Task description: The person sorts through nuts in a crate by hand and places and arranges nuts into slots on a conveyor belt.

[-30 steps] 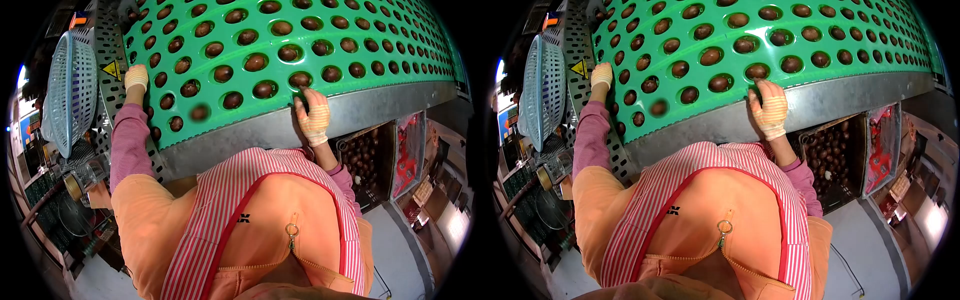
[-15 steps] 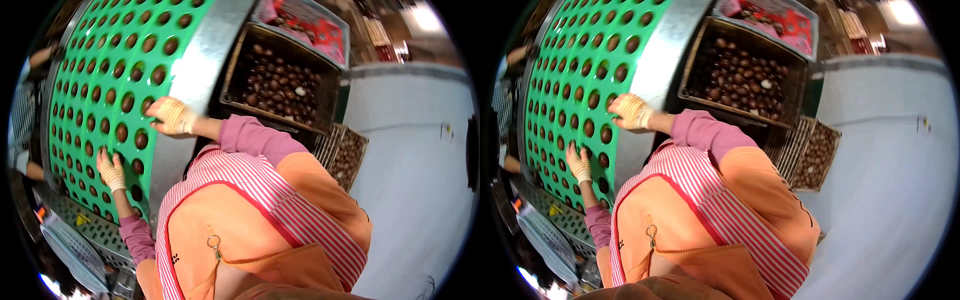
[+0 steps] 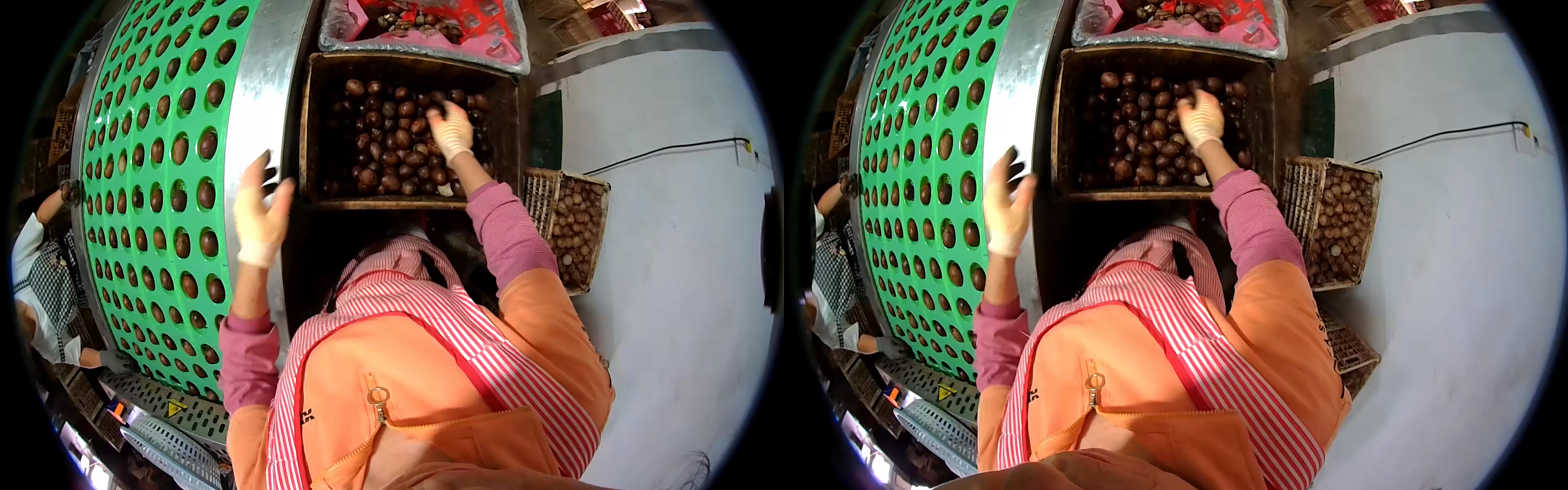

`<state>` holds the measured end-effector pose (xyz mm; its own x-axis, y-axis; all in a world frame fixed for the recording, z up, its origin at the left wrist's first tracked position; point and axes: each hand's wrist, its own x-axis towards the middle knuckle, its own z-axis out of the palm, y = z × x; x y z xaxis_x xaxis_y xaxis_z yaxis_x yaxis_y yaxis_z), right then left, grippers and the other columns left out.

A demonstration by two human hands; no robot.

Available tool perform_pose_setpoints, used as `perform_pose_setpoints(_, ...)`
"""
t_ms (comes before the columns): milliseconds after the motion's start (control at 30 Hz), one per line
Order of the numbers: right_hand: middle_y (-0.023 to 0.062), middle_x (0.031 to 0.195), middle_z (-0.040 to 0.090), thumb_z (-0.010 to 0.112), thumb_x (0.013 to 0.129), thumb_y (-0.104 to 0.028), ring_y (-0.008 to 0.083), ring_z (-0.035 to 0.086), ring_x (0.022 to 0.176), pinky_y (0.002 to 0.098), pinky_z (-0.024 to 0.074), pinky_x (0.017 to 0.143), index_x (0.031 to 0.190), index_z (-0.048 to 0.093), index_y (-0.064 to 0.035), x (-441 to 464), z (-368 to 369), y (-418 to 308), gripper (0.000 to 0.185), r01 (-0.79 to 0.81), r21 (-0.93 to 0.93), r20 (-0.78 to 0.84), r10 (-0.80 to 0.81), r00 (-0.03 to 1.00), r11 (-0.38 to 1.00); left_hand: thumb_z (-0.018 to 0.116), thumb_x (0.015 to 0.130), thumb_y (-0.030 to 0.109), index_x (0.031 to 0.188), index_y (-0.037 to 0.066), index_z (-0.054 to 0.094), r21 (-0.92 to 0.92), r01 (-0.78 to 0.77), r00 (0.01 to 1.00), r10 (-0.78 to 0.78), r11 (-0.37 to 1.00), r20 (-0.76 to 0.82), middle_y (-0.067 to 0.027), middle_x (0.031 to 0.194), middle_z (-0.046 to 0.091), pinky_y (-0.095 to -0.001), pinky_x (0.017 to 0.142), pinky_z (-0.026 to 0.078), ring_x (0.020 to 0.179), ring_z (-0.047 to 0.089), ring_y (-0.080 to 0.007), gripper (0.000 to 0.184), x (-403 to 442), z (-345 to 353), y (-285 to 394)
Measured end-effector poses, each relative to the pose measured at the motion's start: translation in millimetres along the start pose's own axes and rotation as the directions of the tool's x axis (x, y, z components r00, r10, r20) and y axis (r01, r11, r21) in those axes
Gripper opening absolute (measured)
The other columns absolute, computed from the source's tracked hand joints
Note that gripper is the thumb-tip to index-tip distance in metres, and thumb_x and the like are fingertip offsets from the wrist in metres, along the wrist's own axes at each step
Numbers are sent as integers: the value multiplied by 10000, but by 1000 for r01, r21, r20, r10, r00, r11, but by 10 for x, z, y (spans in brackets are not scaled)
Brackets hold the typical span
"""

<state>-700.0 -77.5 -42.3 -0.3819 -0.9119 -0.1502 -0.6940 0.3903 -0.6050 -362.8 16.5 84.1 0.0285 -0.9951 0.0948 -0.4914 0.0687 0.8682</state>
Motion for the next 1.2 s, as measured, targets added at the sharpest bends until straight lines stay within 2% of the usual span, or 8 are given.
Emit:
perform_pose_setpoints(233, 165, 1522, 319, 566, 886, -462, 381, 402, 1327, 445, 391, 1057, 1404, 434, -90, 804, 341, 890, 651, -108, -64, 156, 117, 981, 992, 728, 801, 229, 1398, 5, 417, 367, 115, 950, -210, 923, 230, -227, 1354, 501, -390, 1061, 392, 1257, 488, -356, 709, 1029, 1508, -653)
perform_pose_setpoints(367, 203, 1388, 500, 532, 897, -508, 390, 484, 1262, 442, 399, 1044, 1417, 441, -163, 949, 299, 743, 631, -424, 11, 395, 386, 834, 905, 776, 736, 332, 1416, 33, 388, 621, 178, 868, -420, 763, 266, -211, 1393, 464, -393, 1057, 398, 1275, 466, -349, 838, 1371, 2109, -1122)
perform_pose_setpoints(467, 204, 1372, 521, 510, 877, -602, 362, 493, 1269, 412, 389, 1047, 1424, 450, -166, 1183, 550, 965, 702, -362, -91, 527, 353, 773, 928, 814, 670, 399, 1444, 45, 329, 843, 69, 724, -608, 533, 325, -195, 1398, 463, -377, 1048, 410, 1271, 476, -313, 979, 1600, 2298, -1173)
perform_pose_setpoints(567, 166, 1485, 407, 534, 861, -632, 345, 395, 1356, 452, 336, 1086, 1456, 408, -139, 1409, 728, 1150, 783, -552, 25, 685, 387, 617, 834, 807, 682, 400, 1452, 34, 309, 838, 94, 544, -733, 538, 409, -197, 1410, 448, -379, 1058, 402, 1290, 458, -315, 988, 1835, 2404, -1263)
perform_pose_setpoints(767, 169, 1436, 396, 628, 826, -613, 333, 474, 1236, 530, 450, 969, 1470, 332, -124, 1377, 777, 980, 861, -928, 128, 937, 263, 228, 349, 929, 554, 268, 1444, 39, 331, 431, 248, 687, -471, 868, 553, -217, 1454, 373, -382, 1103, 366, 1321, 415, -360, 1096, 1689, 2476, -1991)
perform_pose_setpoints(900, 134, 1205, 537, 722, 794, -538, 294, 573, 1008, 486, 545, 803, 1371, 450, -178, 1153, 827, 792, 733, -953, 202, 953, 182, 244, 224, 948, 516, 287, 1454, 90, 337, 239, 404, 677, -464, 883, 572, -214, 1490, 294, -438, 1114, 354, 1365, 344, -372, 1137, 1620, 2526, -1873)
perform_pose_setpoints(1100, 108, 1156, 616, 702, 795, -575, 279, 582, 1033, 475, 516, 886, 1354, 506, -179, 1004, 803, 637, 713, -993, 86, 992, 84, 93, 80, 967, 455, 342, 1468, 146, 312, 234, 509, 644, -547, 828, 534, -206, 1494, 227, -462, 1111, 365, 1340, 350, -396, 1222, 1650, 2537, -1637)
perform_pose_setpoints(1200, 71, 1229, 600, 625, 853, -588, 274, 577, 1103, 501, 519, 889, 1356, 509, -221, 920, 802, 433, 633, -964, 235, 961, 120, 249, 122, 968, 449, 364, 1472, 163, 302, 190, 586, 594, -577, 788, 560, -218, 1472, 242, -479, 1095, 375, 1311, 385, -405, 1237, 1611, 2470, -1581)
